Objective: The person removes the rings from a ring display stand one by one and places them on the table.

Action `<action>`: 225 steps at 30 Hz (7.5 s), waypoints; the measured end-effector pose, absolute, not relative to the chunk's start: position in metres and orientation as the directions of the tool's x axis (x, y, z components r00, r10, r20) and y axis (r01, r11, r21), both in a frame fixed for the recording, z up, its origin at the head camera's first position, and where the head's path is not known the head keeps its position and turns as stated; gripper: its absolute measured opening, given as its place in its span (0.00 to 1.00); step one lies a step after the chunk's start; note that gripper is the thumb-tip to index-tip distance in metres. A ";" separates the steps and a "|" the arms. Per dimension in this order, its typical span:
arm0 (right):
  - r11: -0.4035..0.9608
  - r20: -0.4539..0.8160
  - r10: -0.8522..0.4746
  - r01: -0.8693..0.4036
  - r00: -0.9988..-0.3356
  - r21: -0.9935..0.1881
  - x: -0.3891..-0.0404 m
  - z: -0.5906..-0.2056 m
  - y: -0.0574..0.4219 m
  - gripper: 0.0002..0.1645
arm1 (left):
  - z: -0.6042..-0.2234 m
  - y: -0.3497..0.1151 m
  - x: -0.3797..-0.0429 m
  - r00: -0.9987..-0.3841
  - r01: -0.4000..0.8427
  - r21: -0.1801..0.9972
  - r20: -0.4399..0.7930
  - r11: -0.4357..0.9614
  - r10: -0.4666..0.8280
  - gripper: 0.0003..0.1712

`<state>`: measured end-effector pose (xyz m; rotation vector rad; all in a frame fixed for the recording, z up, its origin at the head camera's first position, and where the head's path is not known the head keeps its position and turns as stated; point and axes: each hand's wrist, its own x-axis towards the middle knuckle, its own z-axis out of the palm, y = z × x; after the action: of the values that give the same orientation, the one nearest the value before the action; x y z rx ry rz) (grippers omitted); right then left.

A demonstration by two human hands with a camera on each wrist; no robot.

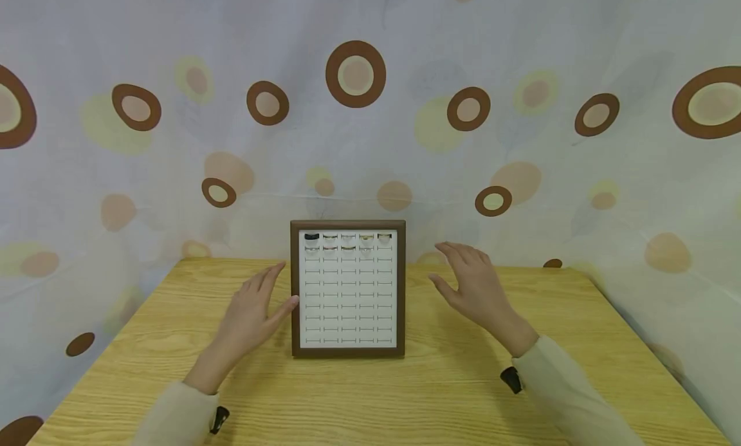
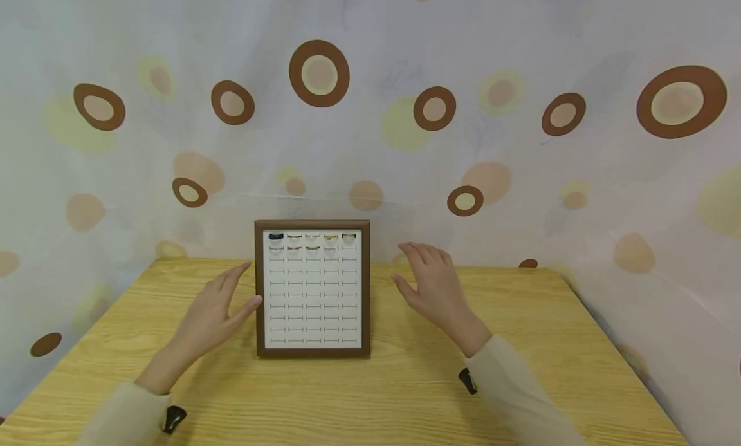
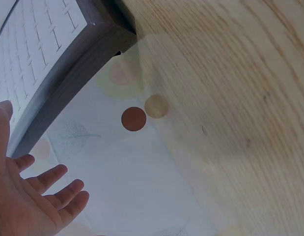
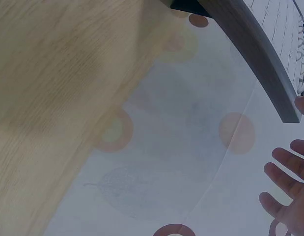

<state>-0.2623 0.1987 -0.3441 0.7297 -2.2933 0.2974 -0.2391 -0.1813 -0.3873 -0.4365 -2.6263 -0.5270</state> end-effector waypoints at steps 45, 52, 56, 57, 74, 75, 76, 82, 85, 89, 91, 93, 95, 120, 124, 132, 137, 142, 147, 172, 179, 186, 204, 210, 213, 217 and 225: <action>0.675 0.744 -0.530 -0.734 -0.407 0.080 -0.299 -0.311 0.127 0.18 | -0.406 -0.177 -0.262 -0.921 0.389 0.738 0.295 0.551 0.254 0.41; 0.670 0.751 -0.522 -0.739 -0.403 0.069 -0.305 -0.316 0.124 0.13 | -0.404 -0.177 -0.262 -0.925 0.377 0.757 0.275 0.534 0.263 0.41; 0.667 0.765 -0.514 -0.742 -0.388 0.072 -0.308 -0.319 0.123 0.11 | -0.403 -0.178 -0.262 -0.921 0.385 0.757 0.279 0.528 0.272 0.40; 0.666 0.770 -0.512 -0.743 -0.381 0.076 -0.308 -0.319 0.123 0.11 | -0.402 -0.178 -0.262 -0.922 0.382 0.762 0.277 0.523 0.271 0.40; 0.642 0.810 -0.490 -0.762 -0.323 0.085 -0.315 -0.321 0.122 0.08 | -0.402 -0.185 -0.269 -0.918 0.368 0.808 0.236 0.460 0.319 0.36; 0.641 0.812 -0.487 -0.763 -0.322 0.082 -0.315 -0.321 0.122 0.08 | -0.402 -0.186 -0.270 -0.918 0.368 0.807 0.236 0.461 0.320 0.36; 0.641 0.813 -0.484 -0.764 -0.325 0.076 -0.315 -0.321 0.122 0.08 | -0.402 -0.186 -0.270 -0.917 0.369 0.807 0.236 0.461 0.321 0.37; 0.636 0.816 -0.466 -0.771 -0.343 0.039 -0.315 -0.320 0.122 0.08 | -0.402 -0.186 -0.270 -0.918 0.363 0.811 0.227 0.460 0.325 0.37; 0.631 0.818 -0.462 -0.775 -0.343 0.031 -0.315 -0.320 0.121 0.08 | -0.402 -0.186 -0.269 -0.919 0.360 0.813 0.223 0.459 0.325 0.37; 0.624 0.820 -0.460 -0.781 -0.341 0.024 -0.317 -0.319 0.122 0.09 | -0.401 -0.186 -0.269 -0.920 0.358 0.811 0.222 0.463 0.322 0.36; 0.615 0.821 -0.459 -0.788 -0.340 0.017 -0.317 -0.319 0.122 0.08 | -0.402 -0.186 -0.269 -0.918 0.363 0.808 0.226 0.464 0.325 0.37; 0.602 0.822 -0.458 -0.798 -0.337 0.009 -0.318 -0.319 0.122 0.08 | -0.402 -0.186 -0.269 -0.918 0.364 0.808 0.228 0.463 0.324 0.37; 0.588 0.822 -0.458 -0.809 -0.339 -0.006 -0.318 -0.318 0.122 0.08 | -0.402 -0.185 -0.269 -0.917 0.366 0.806 0.228 0.464 0.327 0.36; 0.482 0.651 -0.534 -0.827 -0.539 -0.289 -0.318 -0.298 0.133 0.08 | -0.370 -0.172 -0.244 -0.917 0.369 0.794 0.227 0.483 0.329 0.31; 0.474 0.628 -0.549 -0.825 -0.551 -0.308 -0.316 -0.294 0.135 0.08 | -0.371 -0.173 -0.245 -0.916 0.371 0.793 0.228 0.482 0.330 0.31; 0.491 0.592 -0.559 -0.807 -0.581 -0.328 -0.312 -0.288 0.142 0.07 | -0.371 -0.172 -0.245 -0.916 0.372 0.790 0.229 0.488 0.328 0.31; 0.500 0.597 -0.544 -0.799 -0.590 -0.335 -0.310 -0.286 0.156 0.07 | -0.372 -0.172 -0.245 -0.917 0.369 0.792 0.226 0.486 0.328 0.31; 0.524 0.598 -0.510 -0.775 -0.618 -0.354 -0.308 -0.292 0.174 0.09 | -0.370 -0.172 -0.244 -0.917 0.371 0.788 0.227 0.492 0.328 0.31; 0.561 0.574 -0.485 -0.738 -0.660 -0.374 -0.308 -0.306 0.190 0.08 | -0.371 -0.173 -0.245 -0.915 0.376 0.784 0.231 0.493 0.330 0.31; 0.715 0.373 -0.457 -0.583 -0.807 -0.386 -0.323 -0.401 0.248 0.06 | -0.402 -0.185 -0.267 -0.912 0.381 0.795 0.240 0.471 0.333 0.35; 0.709 0.304 -0.507 -0.591 -0.807 -0.385 -0.323 -0.422 0.259 0.07 | -0.401 -0.183 -0.267 -0.914 0.378 0.796 0.238 0.473 0.329 0.34; 0.744 0.216 -0.495 -0.539 -0.842 -0.396 -0.321 -0.431 0.261 0.09 | -0.401 -0.184 -0.266 -0.912 0.379 0.799 0.237 0.467 0.334 0.35; 0.718 0.130 -0.525 -0.520 -0.841 -0.462 -0.318 -0.432 0.267 0.12 | -0.400 -0.184 -0.267 -0.916 0.378 0.791 0.243 0.481 0.320 0.36; 0.704 0.125 -0.522 -0.509 -0.844 -0.495 -0.317 -0.430 0.267 0.13 | -0.401 -0.185 -0.268 -0.917 0.378 0.785 0.243 0.491 0.318 0.37; 0.702 0.146 -0.516 -0.514 -0.844 -0.492 -0.316 -0.427 0.266 0.11 | -0.401 -0.185 -0.268 -0.918 0.375 0.787 0.242 0.489 0.315 0.37; 0.709 0.195 -0.509 -0.537 -0.839 -0.458 -0.316 -0.419 0.264 0.08 | -0.402 -0.185 -0.268 -0.919 0.372 0.789 0.239 0.489 0.312 0.36; 0.705 0.300 -0.489 -0.574 -0.819 -0.417 -0.315 -0.395 0.255 0.11 | -0.403 -0.185 -0.268 -0.917 0.379 0.782 0.246 0.495 0.313 0.36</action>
<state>-0.3150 0.2549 -0.3955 0.8625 -2.7439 0.7561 -0.2677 -0.1852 -0.4027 -0.6152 -2.6537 -1.4163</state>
